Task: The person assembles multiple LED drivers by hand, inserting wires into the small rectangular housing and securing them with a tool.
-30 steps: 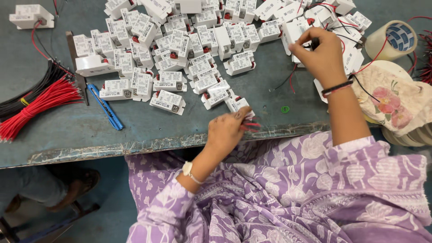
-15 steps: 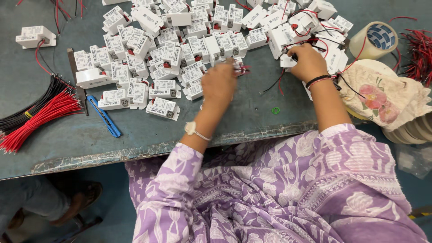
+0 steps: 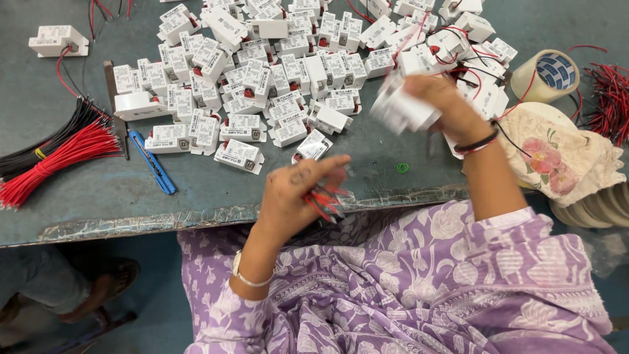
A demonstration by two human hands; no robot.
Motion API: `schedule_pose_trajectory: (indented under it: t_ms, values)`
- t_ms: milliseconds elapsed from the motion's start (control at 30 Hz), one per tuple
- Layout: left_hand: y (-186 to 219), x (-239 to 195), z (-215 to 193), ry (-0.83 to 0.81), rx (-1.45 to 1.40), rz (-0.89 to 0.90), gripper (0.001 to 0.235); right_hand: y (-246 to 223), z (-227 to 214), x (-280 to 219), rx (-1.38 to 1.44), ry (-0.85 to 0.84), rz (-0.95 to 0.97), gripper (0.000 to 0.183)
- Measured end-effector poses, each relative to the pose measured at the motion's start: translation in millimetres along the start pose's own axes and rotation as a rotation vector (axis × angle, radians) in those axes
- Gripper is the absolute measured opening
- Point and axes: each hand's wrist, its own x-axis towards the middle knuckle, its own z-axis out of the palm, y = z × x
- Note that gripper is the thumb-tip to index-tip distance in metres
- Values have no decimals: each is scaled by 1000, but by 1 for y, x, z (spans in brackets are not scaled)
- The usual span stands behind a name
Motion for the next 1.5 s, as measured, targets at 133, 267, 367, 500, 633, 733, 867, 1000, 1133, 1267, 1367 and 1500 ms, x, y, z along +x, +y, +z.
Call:
schedule_pose_trajectory:
  t_ms: [133,267,367,500,633,733,867,1000,1133,1267,1367,1500]
  values:
    - [6,-7,-5,-156,342,-69,49,33,68,11,-392,-663,288,41]
    - [-25,-18,-1,-387,415,-276,34,60,104,7,-419,-755,538,33]
    - [-46,-31,3,-503,324,-383,30,75,104,16,-351,-753,633,34]
    - [-61,-39,11,-479,390,-497,31,55,82,37,-451,-579,626,31]
    - [-59,-36,18,-527,376,-520,28,9,60,32,-255,-124,379,55]
    - [-48,-35,25,-640,294,-495,28,-17,59,9,301,-109,149,60]
    - [-31,-38,26,-576,242,-524,28,-13,100,-20,551,-103,-28,59]
    - [-24,-39,9,-259,115,-525,34,6,143,-44,421,-120,-142,58]
    - [-17,-35,5,-281,107,-617,28,14,151,-51,281,-182,-217,61]
    - [-23,-34,27,-450,182,-586,27,21,149,-55,320,-145,-201,58]
    - [-33,-40,43,-540,190,-553,26,25,150,-66,279,-127,-267,58]
    - [-45,-52,49,-447,80,-479,27,30,155,-78,151,-126,-444,60]
